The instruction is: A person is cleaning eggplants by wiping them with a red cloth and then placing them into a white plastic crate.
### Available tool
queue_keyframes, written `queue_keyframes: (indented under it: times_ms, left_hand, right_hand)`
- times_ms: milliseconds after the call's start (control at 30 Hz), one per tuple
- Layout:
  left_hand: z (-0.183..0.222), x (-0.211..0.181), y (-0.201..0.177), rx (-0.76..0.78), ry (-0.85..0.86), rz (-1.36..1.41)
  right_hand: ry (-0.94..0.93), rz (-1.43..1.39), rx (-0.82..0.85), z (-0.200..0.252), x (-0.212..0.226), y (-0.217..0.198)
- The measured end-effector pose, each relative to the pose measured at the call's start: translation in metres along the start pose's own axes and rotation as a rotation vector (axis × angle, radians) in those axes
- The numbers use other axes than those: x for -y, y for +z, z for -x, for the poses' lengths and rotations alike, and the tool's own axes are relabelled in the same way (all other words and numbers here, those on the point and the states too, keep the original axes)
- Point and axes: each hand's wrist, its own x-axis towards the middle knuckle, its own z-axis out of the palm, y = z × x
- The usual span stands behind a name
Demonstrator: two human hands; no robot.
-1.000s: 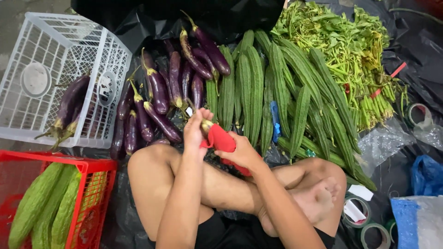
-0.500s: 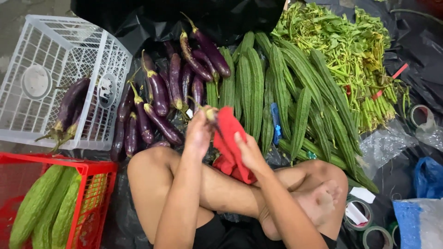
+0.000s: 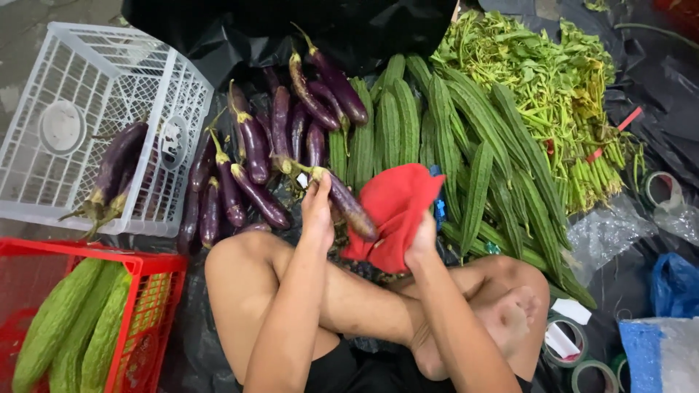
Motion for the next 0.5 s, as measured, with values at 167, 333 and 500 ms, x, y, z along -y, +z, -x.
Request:
queue_keyframes:
  times_ms: [167,333,500]
  left_hand:
    - [0.021,-0.008,0.015,-0.044,-0.071,0.159]
    - [0.014,0.004,0.018,0.063,-0.306,0.135]
    - [-0.003,0.010,0.008,0.111,-0.332,0.092]
  right_hand:
    - [-0.315,0.373,0.203,0.019,0.014,0.000]
    - [-0.558,0.648,0.333,0.046,0.011,0.027]
    - [-0.674,0.873,0.411,0.053,0.028,0.033]
